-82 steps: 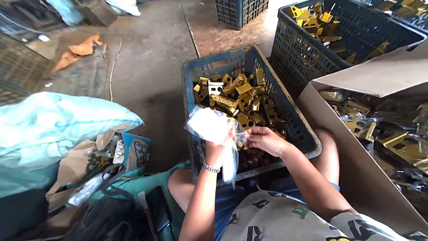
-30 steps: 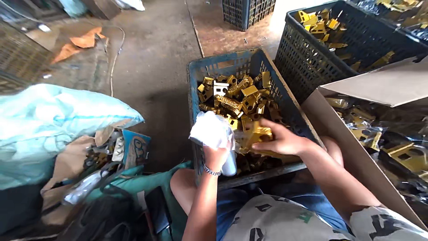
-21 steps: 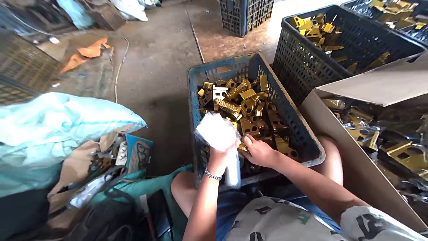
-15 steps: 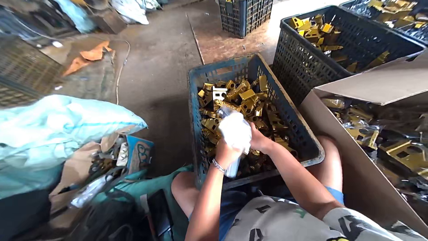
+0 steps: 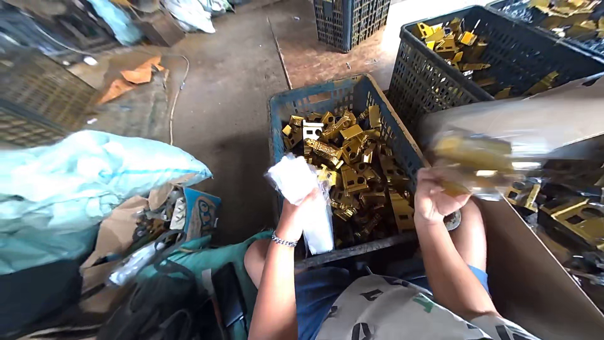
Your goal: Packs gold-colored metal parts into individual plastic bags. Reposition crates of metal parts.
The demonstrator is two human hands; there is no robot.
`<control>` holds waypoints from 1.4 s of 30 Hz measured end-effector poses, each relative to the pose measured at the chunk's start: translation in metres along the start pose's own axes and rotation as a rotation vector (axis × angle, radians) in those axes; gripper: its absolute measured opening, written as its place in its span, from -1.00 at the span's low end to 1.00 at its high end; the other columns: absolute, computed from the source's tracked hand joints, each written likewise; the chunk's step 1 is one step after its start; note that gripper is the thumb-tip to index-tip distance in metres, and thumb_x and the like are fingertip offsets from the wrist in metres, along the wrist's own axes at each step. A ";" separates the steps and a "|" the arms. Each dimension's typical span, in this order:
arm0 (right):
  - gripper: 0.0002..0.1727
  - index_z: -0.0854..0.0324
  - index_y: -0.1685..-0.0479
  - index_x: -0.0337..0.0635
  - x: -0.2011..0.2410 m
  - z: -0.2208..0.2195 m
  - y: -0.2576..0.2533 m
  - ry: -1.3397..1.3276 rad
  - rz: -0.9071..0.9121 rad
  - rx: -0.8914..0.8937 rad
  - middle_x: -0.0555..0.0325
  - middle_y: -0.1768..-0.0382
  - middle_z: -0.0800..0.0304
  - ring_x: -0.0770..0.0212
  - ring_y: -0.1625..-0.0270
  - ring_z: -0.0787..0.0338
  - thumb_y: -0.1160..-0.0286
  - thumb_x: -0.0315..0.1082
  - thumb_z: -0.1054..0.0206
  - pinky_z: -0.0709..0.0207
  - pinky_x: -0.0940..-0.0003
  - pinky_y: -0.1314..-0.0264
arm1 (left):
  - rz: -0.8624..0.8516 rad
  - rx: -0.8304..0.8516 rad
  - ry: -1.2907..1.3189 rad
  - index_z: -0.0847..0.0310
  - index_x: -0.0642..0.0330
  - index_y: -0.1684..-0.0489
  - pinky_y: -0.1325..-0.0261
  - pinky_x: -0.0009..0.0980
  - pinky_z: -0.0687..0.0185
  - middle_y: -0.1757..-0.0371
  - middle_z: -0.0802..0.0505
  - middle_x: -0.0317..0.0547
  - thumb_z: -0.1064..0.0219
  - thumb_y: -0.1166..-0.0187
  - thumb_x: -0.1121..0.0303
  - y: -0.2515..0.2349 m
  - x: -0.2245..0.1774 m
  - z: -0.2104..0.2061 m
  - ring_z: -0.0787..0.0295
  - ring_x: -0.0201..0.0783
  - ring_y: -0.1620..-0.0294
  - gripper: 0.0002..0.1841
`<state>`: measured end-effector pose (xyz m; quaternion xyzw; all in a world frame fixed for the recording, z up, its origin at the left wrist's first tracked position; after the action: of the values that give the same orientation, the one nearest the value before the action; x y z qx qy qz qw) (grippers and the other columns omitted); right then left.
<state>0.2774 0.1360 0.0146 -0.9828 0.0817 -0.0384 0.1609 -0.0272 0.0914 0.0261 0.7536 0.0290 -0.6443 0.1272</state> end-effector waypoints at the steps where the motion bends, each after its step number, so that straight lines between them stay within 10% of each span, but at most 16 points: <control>1: -0.52 -0.75 0.02 -0.04 -0.009 -0.005 -0.004 0.047 -0.001 -0.040 0.23 0.16 -0.88 0.37 0.28 -0.81 -0.62 0.15 -0.12 -0.69 0.50 0.21 | -0.009 -0.005 -0.041 -0.39 0.39 -0.42 -0.20 -0.43 -0.74 -0.07 -0.80 -0.07 -0.41 -0.46 0.61 0.001 0.003 -0.004 -0.79 -0.39 -0.07 -0.48; 3: -0.43 -0.61 -0.09 0.20 -0.054 -0.012 0.001 0.660 -0.352 -0.056 0.49 0.27 -0.74 0.51 0.29 -0.71 -0.81 0.26 0.28 -0.62 0.54 0.19 | -0.042 -0.012 -0.127 -0.46 0.46 -0.30 -0.14 -0.47 -0.77 0.04 -0.83 -0.08 -0.56 -0.22 0.67 0.005 0.009 -0.019 -0.81 -0.43 0.02 -0.42; 6: -0.77 -0.65 -0.10 -0.35 -0.110 -0.027 0.020 1.194 -0.811 0.054 0.13 0.19 -0.85 0.29 0.17 -0.84 -0.73 -0.38 -0.20 -0.76 0.29 -0.05 | -0.178 0.087 -0.177 -0.55 0.45 -0.18 -0.17 -0.45 -0.77 0.07 -0.87 -0.14 -0.68 -0.04 0.62 0.002 0.010 -0.040 -0.82 -0.44 0.01 -0.38; 13: -0.89 -0.62 0.07 -0.33 -0.120 -0.017 0.045 1.089 -0.977 0.049 0.24 0.27 -0.80 0.39 0.24 -0.82 -0.67 -0.54 -0.17 -0.77 0.41 -0.01 | -0.187 0.234 -0.084 -0.60 0.38 -0.15 -0.20 -0.44 -0.78 0.11 -0.90 -0.22 -0.64 -0.13 0.63 0.010 -0.003 -0.046 -0.85 -0.43 0.04 -0.47; 16: -0.73 -0.53 0.37 -0.18 -0.122 -0.011 0.048 1.181 -0.943 -0.004 0.40 0.63 -0.56 0.49 0.62 -0.58 -0.78 -0.43 -0.08 -0.58 0.55 0.46 | -0.221 0.255 -0.074 -0.56 0.41 -0.21 -0.23 -0.42 -0.77 0.05 -0.89 -0.19 -0.65 -0.12 0.59 0.010 0.002 -0.047 -0.84 -0.41 -0.01 -0.42; 21: -0.90 -0.64 0.16 -0.28 -0.115 -0.014 0.057 1.185 -1.037 0.115 0.30 0.35 -0.83 0.41 0.38 -0.84 -0.68 -0.49 -0.22 -0.80 0.44 0.16 | -0.128 -0.085 -0.616 -0.57 0.52 -0.22 -0.23 -0.34 -0.68 0.03 -0.84 0.04 -0.62 -0.31 0.42 -0.007 -0.002 -0.005 -0.79 -0.32 -0.03 -0.47; 24: -0.78 -0.53 0.47 -0.13 -0.102 -0.006 0.053 1.221 -0.911 -0.048 0.33 0.59 -0.73 0.43 0.66 -0.67 -0.41 -0.50 -0.49 -0.64 0.52 0.55 | -0.119 -0.332 -0.580 -0.52 0.56 -0.29 -0.18 -0.15 -0.73 -0.01 -0.83 0.20 -0.62 -0.36 0.43 -0.024 0.000 0.038 -0.84 -0.13 0.03 -0.43; 28: -0.73 -0.60 0.49 -0.19 -0.129 -0.023 0.056 1.401 -0.937 0.261 0.39 0.66 -0.63 0.55 0.72 -0.54 -0.12 -0.35 -0.65 -0.49 0.60 0.64 | 0.004 0.282 -0.178 -0.63 0.28 0.06 0.05 -0.48 -0.78 0.30 -0.84 -0.34 -0.72 0.03 0.51 0.011 0.013 -0.030 -0.79 -0.50 0.27 -0.50; 32: -0.65 -0.57 0.52 -0.27 -0.116 -0.015 0.025 1.641 -0.961 0.429 0.27 0.63 -0.60 0.46 0.64 -0.57 -0.25 -0.25 -0.64 -0.53 0.49 0.51 | -0.086 0.116 -0.329 -0.59 0.45 0.03 0.01 -0.48 -0.74 0.30 -0.79 -0.22 -0.63 -0.02 0.56 -0.003 0.025 0.005 -0.75 -0.47 0.24 -0.52; 35: -0.61 -0.74 -0.02 -0.37 -0.094 0.030 -0.022 2.138 -0.831 0.418 -0.15 -0.02 -0.82 -0.05 -0.07 -0.81 -0.41 -0.22 -0.60 -0.68 -0.05 -0.22 | -0.166 -0.162 -0.428 -0.51 0.53 -0.12 -0.03 -0.46 -0.71 0.20 -0.79 -0.12 -0.56 -0.01 0.57 -0.016 0.025 0.038 -0.75 -0.46 0.16 -0.42; 37: -0.37 -0.62 -0.46 -0.28 -0.102 0.072 -0.019 2.443 -1.095 0.623 -0.28 -0.73 -0.22 -0.42 -0.73 -0.17 -0.51 -0.05 -0.51 -0.03 -0.49 -0.66 | -0.168 -0.232 -0.341 -0.44 0.52 -0.28 -0.13 -0.41 -0.75 0.06 -0.82 -0.04 -0.60 -0.07 0.58 -0.013 0.029 0.040 -0.80 -0.40 0.04 -0.33; 39: -0.34 -0.58 -0.49 -0.27 -0.109 0.099 -0.008 2.563 -1.226 0.734 -0.34 -0.83 0.04 -0.50 -0.84 0.15 -0.58 0.04 -0.41 0.36 -0.64 -0.70 | -0.178 -0.275 -0.286 -0.43 0.50 -0.34 -0.18 -0.41 -0.74 -0.01 -0.83 -0.02 -0.66 -0.07 0.56 -0.008 0.030 0.033 -0.80 -0.40 -0.03 -0.27; 42: -0.47 -0.66 -0.35 -0.32 -0.110 0.084 -0.006 2.525 -1.149 0.684 -0.32 -0.76 -0.13 -0.46 -0.82 0.06 -0.60 -0.07 -0.41 0.37 -0.59 -0.73 | -0.179 -0.318 -0.288 -0.44 0.49 -0.35 -0.18 -0.43 -0.74 -0.05 -0.82 0.00 -0.70 -0.07 0.52 0.001 0.030 0.028 -0.78 -0.42 -0.06 -0.25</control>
<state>0.1785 0.1866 -0.0686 -0.1002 -0.2480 -0.9486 0.1690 -0.0493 0.0806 -0.0069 0.6186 0.1784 -0.7414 0.1894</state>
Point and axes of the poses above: each hand's wrist, its own y-axis away from the middle knuckle, its own z-axis out of the back of the hand, x = y × z, the point moved 8 cm from there along -y, towards the middle knuckle
